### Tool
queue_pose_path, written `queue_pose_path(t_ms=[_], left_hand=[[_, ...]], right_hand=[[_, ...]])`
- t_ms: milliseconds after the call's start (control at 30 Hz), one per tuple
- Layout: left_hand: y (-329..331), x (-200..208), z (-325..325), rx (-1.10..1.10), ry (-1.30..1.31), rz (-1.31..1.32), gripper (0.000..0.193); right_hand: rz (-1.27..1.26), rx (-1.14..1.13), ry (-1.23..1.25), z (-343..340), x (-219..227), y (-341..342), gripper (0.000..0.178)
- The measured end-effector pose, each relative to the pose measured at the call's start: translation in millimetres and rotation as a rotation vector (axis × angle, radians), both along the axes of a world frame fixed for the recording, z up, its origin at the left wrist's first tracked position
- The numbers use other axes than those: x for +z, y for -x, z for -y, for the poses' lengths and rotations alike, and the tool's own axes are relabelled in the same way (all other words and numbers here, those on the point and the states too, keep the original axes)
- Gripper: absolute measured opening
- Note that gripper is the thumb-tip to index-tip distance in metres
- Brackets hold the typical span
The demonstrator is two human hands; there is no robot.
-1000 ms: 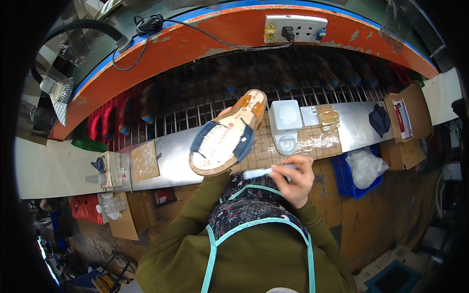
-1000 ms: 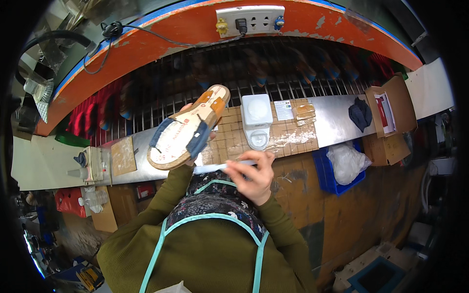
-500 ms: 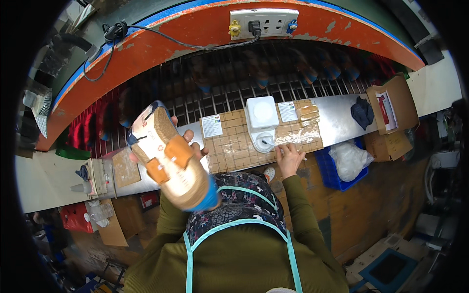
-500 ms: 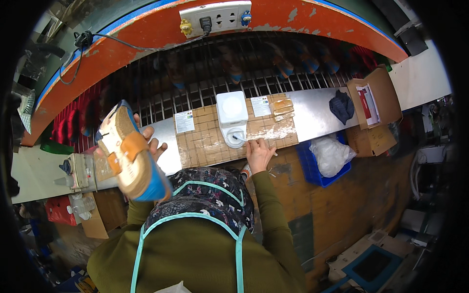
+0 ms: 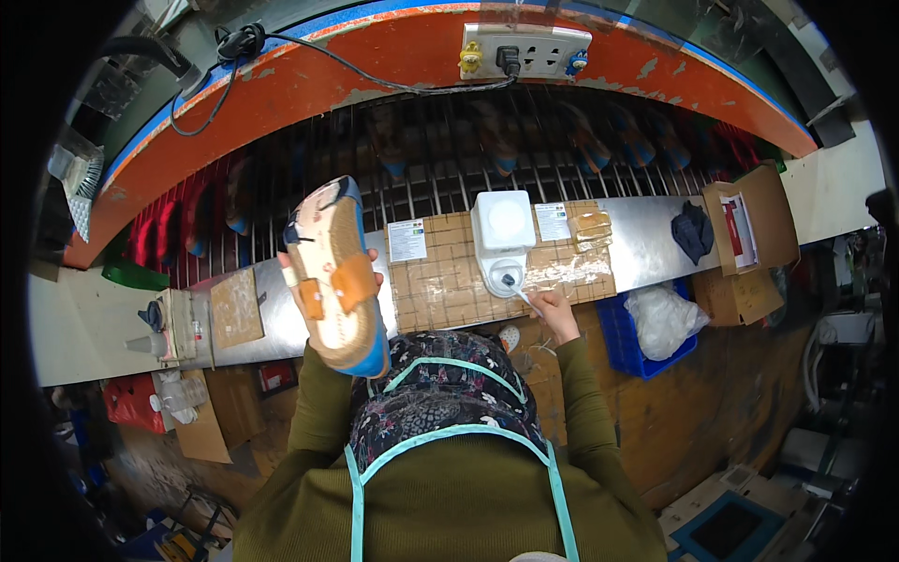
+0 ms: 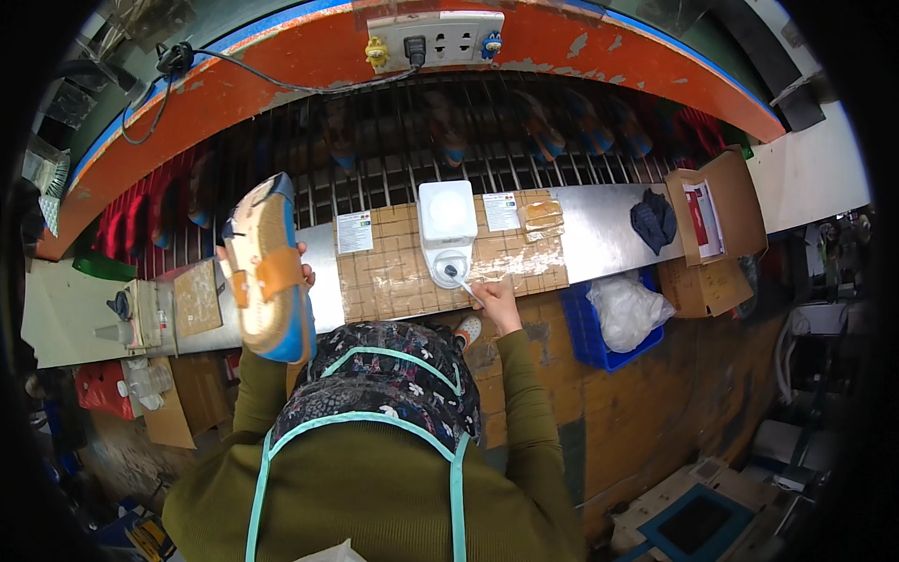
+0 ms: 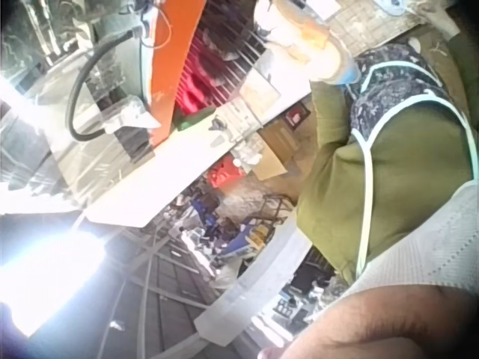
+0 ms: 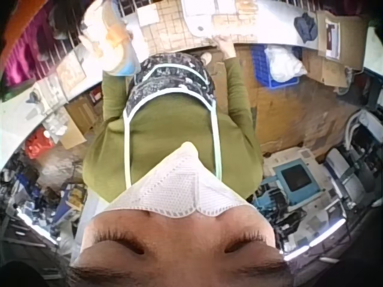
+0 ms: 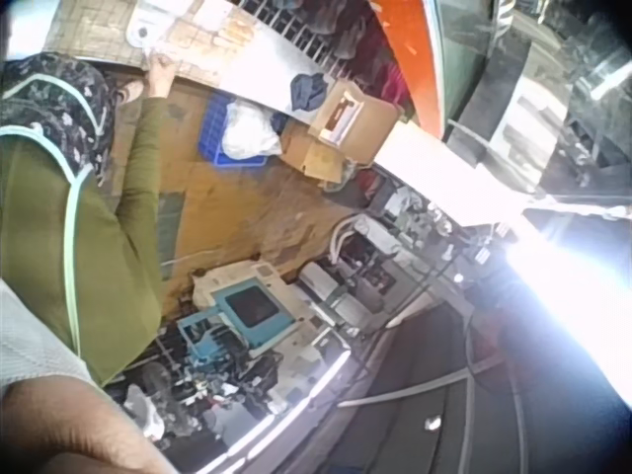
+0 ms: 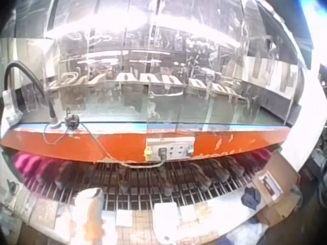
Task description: The person holds a shoe with a cork sole and uses a small brush to apply a white adhesive from a container onto the sole. The person repeatedly dips the brush into the container and spreads the glue across the sole surface.
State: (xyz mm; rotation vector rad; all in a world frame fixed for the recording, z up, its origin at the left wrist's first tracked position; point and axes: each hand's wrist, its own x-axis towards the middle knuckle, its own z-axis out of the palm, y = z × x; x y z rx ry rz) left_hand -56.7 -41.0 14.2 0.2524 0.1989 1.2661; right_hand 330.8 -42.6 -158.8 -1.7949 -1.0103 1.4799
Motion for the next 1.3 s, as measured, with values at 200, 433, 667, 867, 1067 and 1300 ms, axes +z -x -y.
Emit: queue_pose_path(t_ms=[200, 433, 667, 867, 1067, 1300], left_hand=[[-17.2, -18.9, -14.9, 0.187, 0.08, -0.637, 0.084], [-43.6, 7.9, -20.8, 0.111, -0.174, -0.667, 0.084], [-46.9, 16.3, -12.8, 0.166, -0.26, -0.838, 0.084], [-43.9, 25.4, -9.1, 0.209, -0.317, -0.881, 0.074], [-41.2, 34.1, -9.0, 0.239, -0.349, -0.992, 0.08], [-33.8, 34.7, -9.4, 0.171, -0.334, -0.876, 0.068]], right_hand=[[-0.274, -0.018, -0.227, -11.8, 62.0, 38.1, 0.013], [0.339, 0.018, -1.171, -6.8, 230.4, 119.0, 0.015], [0.18, 0.037, -1.089, -9.3, 233.2, 146.2, 0.017], [0.272, 0.077, -1.171, -32.3, 249.3, 150.8, 0.017], [0.392, 0.108, -1.253, -53.3, 269.8, 155.0, 0.016], [0.379, 0.244, -1.385, -61.7, 263.0, 145.5, 0.017]])
